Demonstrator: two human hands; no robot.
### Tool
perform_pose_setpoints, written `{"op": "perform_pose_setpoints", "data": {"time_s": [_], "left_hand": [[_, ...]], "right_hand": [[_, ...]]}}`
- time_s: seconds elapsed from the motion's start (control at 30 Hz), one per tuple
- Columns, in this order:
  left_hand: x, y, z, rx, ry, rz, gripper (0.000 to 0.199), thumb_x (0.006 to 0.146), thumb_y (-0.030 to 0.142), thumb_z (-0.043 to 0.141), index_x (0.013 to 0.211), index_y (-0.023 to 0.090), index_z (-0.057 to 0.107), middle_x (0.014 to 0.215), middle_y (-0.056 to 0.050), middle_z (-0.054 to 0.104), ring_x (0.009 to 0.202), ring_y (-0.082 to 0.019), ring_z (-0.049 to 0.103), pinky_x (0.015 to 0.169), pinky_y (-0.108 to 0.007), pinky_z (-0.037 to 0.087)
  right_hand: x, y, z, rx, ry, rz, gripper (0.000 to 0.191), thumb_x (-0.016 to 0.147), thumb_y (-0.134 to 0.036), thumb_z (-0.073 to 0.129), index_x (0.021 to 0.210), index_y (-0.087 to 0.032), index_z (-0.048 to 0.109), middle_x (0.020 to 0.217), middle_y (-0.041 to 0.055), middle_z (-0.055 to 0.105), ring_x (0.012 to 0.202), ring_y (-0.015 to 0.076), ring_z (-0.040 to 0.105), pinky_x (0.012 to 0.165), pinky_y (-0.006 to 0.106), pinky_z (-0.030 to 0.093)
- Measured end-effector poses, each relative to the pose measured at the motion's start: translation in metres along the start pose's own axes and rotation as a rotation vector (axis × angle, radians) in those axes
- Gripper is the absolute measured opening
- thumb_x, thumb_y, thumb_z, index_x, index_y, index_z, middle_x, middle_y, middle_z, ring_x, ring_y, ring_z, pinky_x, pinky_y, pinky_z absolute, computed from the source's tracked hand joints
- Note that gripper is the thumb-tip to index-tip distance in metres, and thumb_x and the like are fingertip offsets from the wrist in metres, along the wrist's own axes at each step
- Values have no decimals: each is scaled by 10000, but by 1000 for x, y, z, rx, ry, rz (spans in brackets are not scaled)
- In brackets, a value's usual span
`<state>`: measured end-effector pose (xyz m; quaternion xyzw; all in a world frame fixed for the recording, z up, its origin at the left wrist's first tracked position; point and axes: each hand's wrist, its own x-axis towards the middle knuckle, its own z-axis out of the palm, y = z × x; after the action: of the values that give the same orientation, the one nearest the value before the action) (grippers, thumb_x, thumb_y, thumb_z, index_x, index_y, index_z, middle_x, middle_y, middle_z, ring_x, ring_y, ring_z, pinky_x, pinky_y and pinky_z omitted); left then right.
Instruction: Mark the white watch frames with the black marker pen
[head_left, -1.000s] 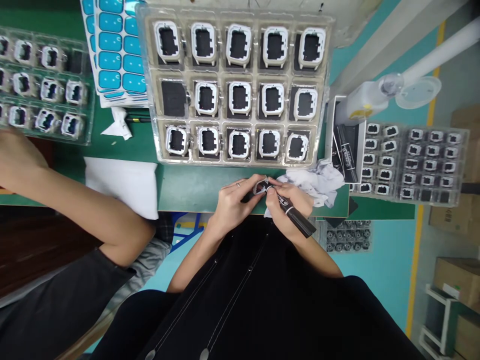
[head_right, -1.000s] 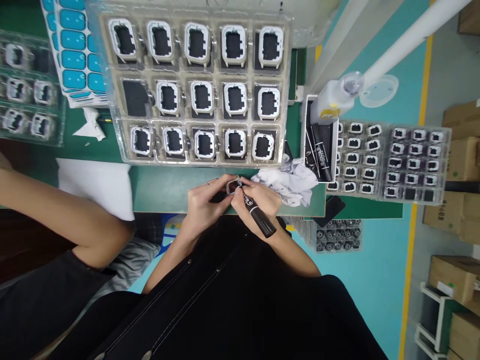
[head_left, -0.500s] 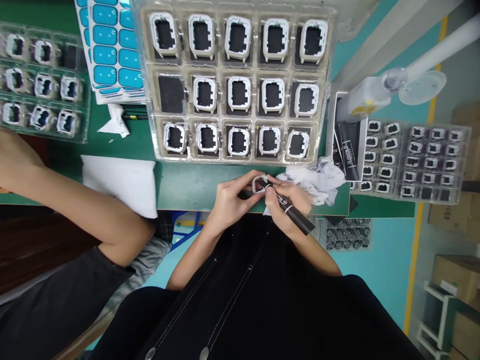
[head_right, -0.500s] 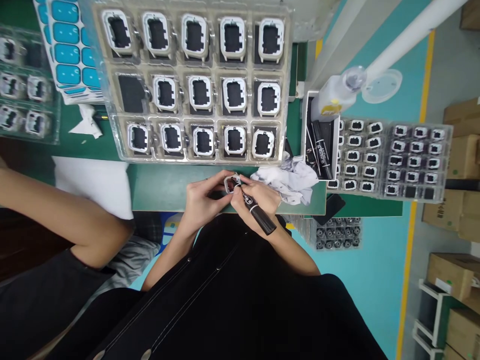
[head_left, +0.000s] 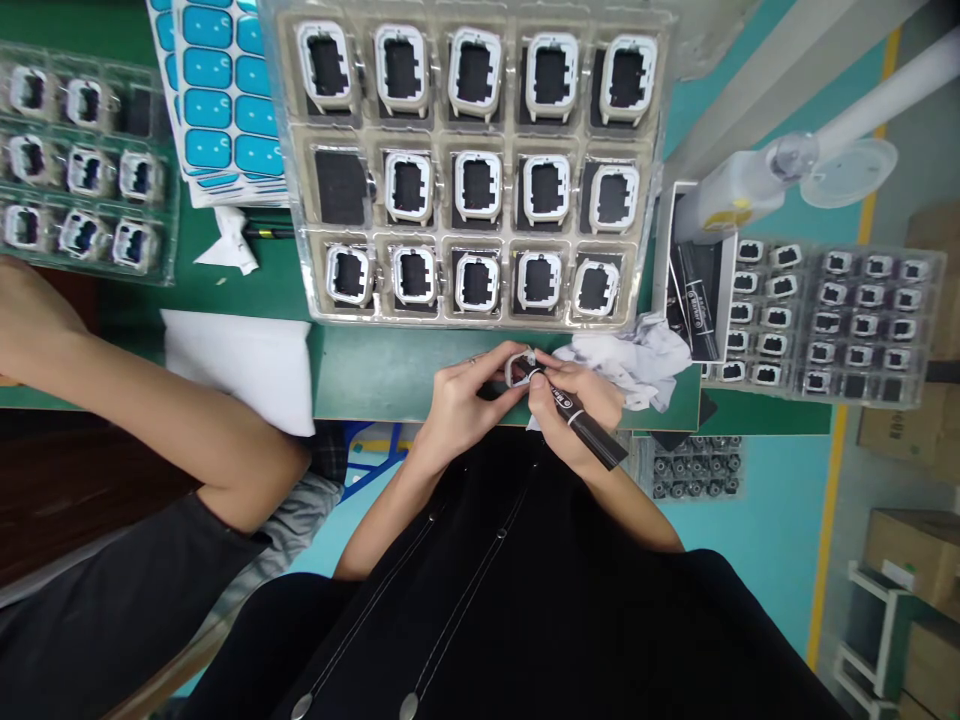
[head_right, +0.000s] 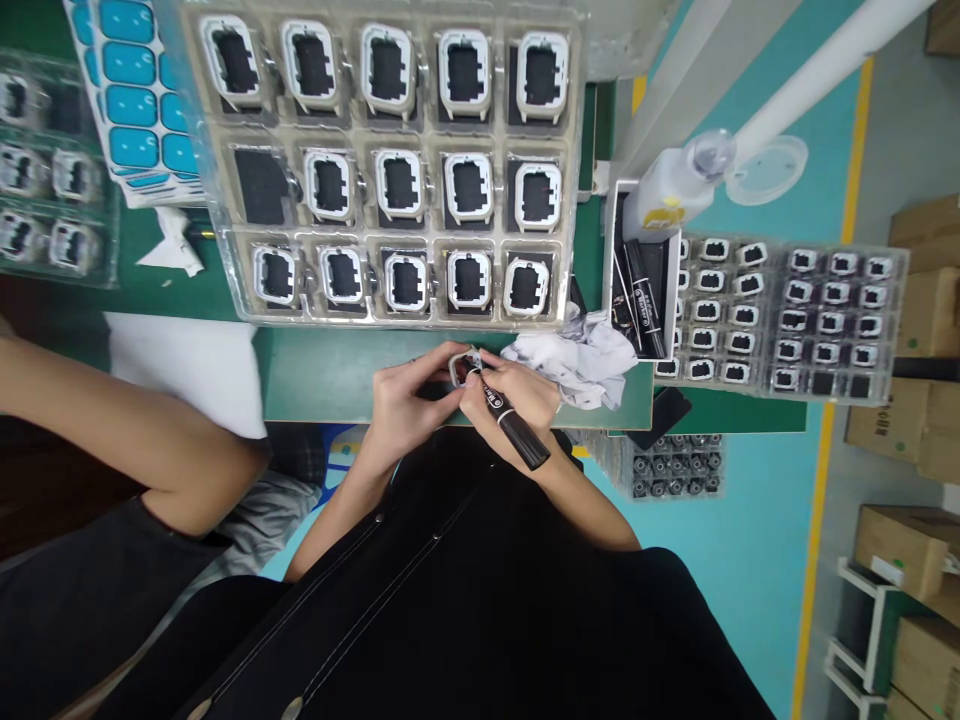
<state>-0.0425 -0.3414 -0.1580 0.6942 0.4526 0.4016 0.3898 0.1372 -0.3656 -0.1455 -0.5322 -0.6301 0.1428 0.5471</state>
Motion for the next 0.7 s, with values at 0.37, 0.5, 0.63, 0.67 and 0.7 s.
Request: {"op": "perform_pose_setpoints", "data": {"time_s": [0.37, 0.5, 0.63, 0.67, 0.7], "left_hand": [[2, 1, -1, -18, -2, 2, 392, 1024, 237, 902, 1411, 234, 838, 1141, -22, 915, 859, -152, 860, 891, -254, 740], [1, -1, -1, -18, -3, -9, 398, 1020, 249, 909, 1411, 230, 837, 1102, -20, 911, 859, -156, 857, 897, -267, 750], [1, -1, 0, -27, -8, -8, 396, 1028, 233, 894, 1418, 223, 830, 1164, -32, 913, 877, -154, 862, 903, -268, 755], [1, -1, 0, -28, -10, -8, 396, 1030, 229, 892, 1421, 222, 828, 1182, -36, 912, 885, -154, 864, 909, -268, 755], [1, -1, 0, -27, -12, -9, 397, 1031, 228, 891, 1422, 222, 827, 1188, -38, 912, 890, -154, 864, 914, -268, 754]], "right_hand": [[-3, 1, 0, 12, 1, 31, 136, 1035, -158, 793, 1038, -289, 756, 958, -2, 908, 994, 303, 943, 810, 406, 805], [-3, 3, 1, 13, 26, 26, 137, 1042, -165, 793, 1023, -293, 751, 929, -5, 894, 976, 307, 943, 800, 412, 804], [-3, 2, 1, 52, 28, 38, 146, 1042, -156, 791, 1030, -293, 741, 920, -18, 881, 984, 295, 943, 816, 385, 800], [-2, 2, 1, 55, 26, 42, 148, 1041, -153, 791, 1029, -291, 738, 920, -19, 880, 986, 293, 943, 821, 380, 800], [-2, 1, 1, 53, 22, 46, 151, 1039, -150, 791, 1028, -290, 736, 922, -18, 880, 988, 292, 943, 823, 378, 799]]}}
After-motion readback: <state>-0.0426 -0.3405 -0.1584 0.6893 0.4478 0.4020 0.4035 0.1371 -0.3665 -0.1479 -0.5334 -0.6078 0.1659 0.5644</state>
